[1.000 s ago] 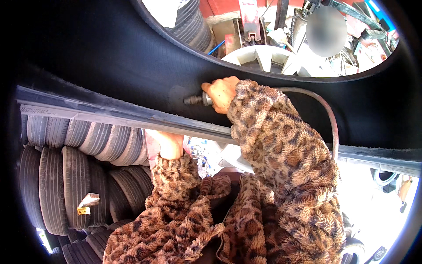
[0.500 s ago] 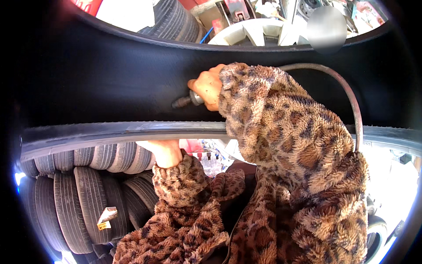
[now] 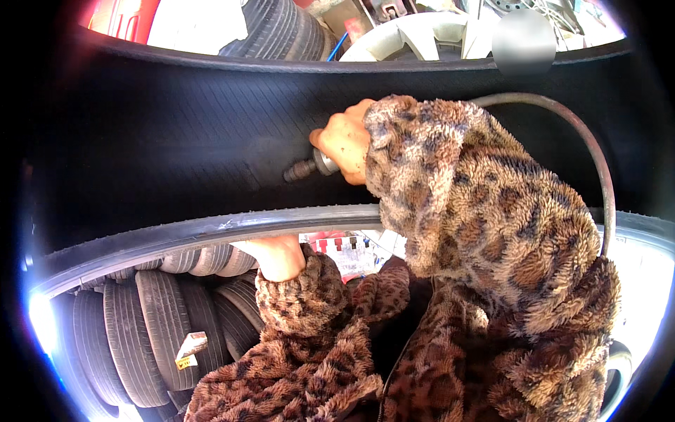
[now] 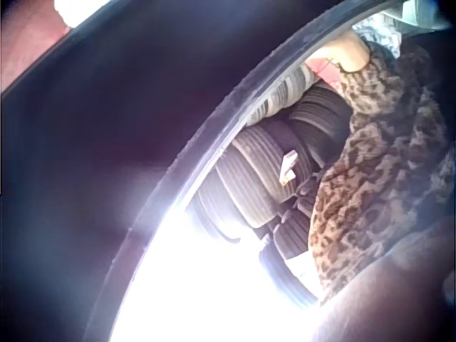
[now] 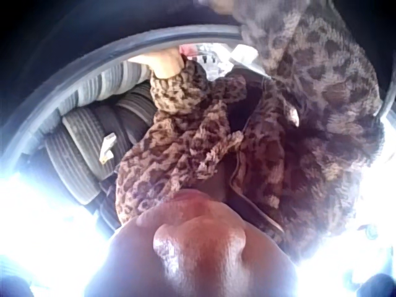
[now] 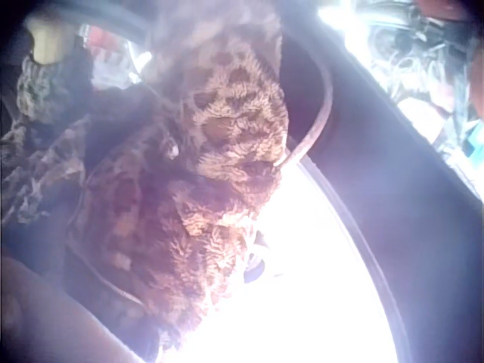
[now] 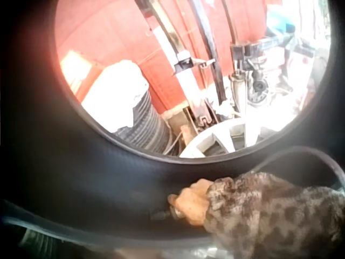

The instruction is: The person uses a pneumatic drill to grind the inner surface of a car tire mounted on a rim. They then apply a liquid from a spray can to the treated area using a brush. Finally, they handle a small blue and red object, likely a valve cap or seal, near the tire.

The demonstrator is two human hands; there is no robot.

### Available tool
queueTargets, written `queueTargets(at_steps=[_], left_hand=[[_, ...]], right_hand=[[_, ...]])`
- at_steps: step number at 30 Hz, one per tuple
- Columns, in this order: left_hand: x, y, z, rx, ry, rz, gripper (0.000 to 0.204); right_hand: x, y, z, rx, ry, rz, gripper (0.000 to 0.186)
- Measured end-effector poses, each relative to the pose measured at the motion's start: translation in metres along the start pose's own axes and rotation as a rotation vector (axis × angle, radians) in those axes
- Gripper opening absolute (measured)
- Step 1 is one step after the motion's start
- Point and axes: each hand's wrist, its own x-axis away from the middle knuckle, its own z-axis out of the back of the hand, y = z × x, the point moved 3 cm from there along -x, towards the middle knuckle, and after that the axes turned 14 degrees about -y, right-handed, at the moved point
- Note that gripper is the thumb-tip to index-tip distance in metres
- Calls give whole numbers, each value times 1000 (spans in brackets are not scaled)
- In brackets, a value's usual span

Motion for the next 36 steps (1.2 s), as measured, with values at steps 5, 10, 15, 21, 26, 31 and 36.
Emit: queueTargets(at_steps=[5,10,15,21,26,31,36], left_hand=[[0,-2,2,46,-3,2,48],[-1,-3,1,133,-13,1,47],[-1,-4,2,273,-31,7,46],[-1,-8,0,608,-63,13,44],[-3,-12,-1,1186,-61,27,43],[-4,-10,2,1663,-51,59,42],[-6,-6,4,1858,-35,83,40]], right_hand=[[2,2,7,-15,5,27,37],[4,-4,7,-18,-38,59,37],[4,-9,4,-14,-28,55,34],[5,-11,5,-4,-22,81,34],[-8,12,7,29,115,-39,34],[-8,15,9,68,133,-32,36],[-3,12,4,98,101,-6,36]])
